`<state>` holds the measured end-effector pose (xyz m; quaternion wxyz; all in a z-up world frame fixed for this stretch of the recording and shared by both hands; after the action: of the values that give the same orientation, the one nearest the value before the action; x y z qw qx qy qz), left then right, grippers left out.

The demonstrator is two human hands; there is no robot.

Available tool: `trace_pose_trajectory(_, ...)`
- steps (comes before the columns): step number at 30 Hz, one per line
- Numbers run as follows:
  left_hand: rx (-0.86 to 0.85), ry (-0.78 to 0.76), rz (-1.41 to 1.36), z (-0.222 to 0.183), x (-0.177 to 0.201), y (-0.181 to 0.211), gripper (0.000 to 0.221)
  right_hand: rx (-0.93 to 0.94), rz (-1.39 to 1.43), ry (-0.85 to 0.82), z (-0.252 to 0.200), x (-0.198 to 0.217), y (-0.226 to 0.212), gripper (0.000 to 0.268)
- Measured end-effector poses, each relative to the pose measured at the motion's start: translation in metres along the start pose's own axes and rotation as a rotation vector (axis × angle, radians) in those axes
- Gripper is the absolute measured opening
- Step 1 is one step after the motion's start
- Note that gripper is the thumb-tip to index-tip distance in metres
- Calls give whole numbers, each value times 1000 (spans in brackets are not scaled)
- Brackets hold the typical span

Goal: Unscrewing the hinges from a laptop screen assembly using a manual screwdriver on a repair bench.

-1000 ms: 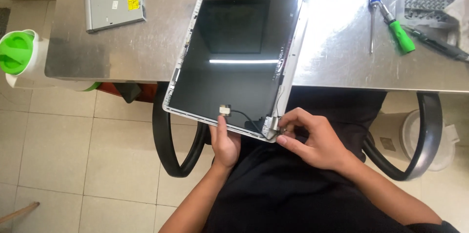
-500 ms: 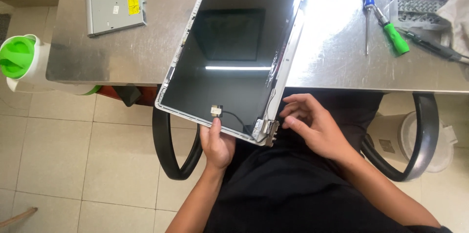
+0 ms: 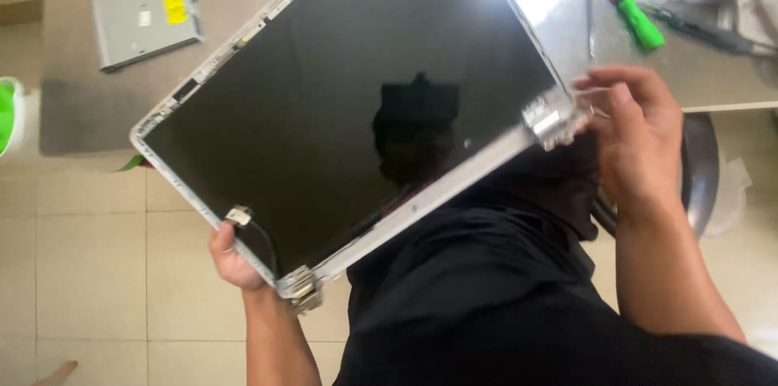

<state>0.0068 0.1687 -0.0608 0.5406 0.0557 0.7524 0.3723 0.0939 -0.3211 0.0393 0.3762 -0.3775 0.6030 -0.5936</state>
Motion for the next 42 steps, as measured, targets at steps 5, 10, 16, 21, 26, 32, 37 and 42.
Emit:
trace_pose_trajectory(5, 244, -125, -226, -3, -30, -6, 44, -157, 135, -343, 1, 20, 28, 39)
trace_pose_trajectory(10, 344, -108, -270, -10, -37, -16, 47, -163, 169, -431, -16, 5, -1, 35)
trace_pose_trajectory(16, 415, -178, -350, -4, -21, -21, 38, -164, 182, -479, -18, 2, 6, 41)
trace_pose_trajectory(21, 377, -66, -255, -1, -21, -27, 38, -162, 153, -421, -17, -2, -8, 41)
trace_pose_trajectory(26, 158, 68, 178, 0, -18, -34, 46, -56, 179, -291, -13, -5, -9, 32)
trace_pose_trajectory(32, 461, -119, -300, -3, -19, -33, 30, 182, -206, -307, -5, 19, -24, 10)
trace_pose_trajectory(37, 462, -85, -287, -1, -12, -39, 30, 283, -285, -315, -2, 22, -25, 8)
trace_pose_trajectory(42, 404, -40, -279, -2, -8, -42, 35, 257, -561, -322, 5, 25, -35, 5)
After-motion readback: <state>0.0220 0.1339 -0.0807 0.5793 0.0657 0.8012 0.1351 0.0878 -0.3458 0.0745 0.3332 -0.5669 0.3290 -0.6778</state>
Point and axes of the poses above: each hand's wrist, its own z-axis towards the middle knuckle, its own x-axis out of the back of the hand, y = z × x, the point moved 4 cm from there along z, towards the middle knuckle, and after that the axes turned 4 degrees about y, right-handed, at the moved point
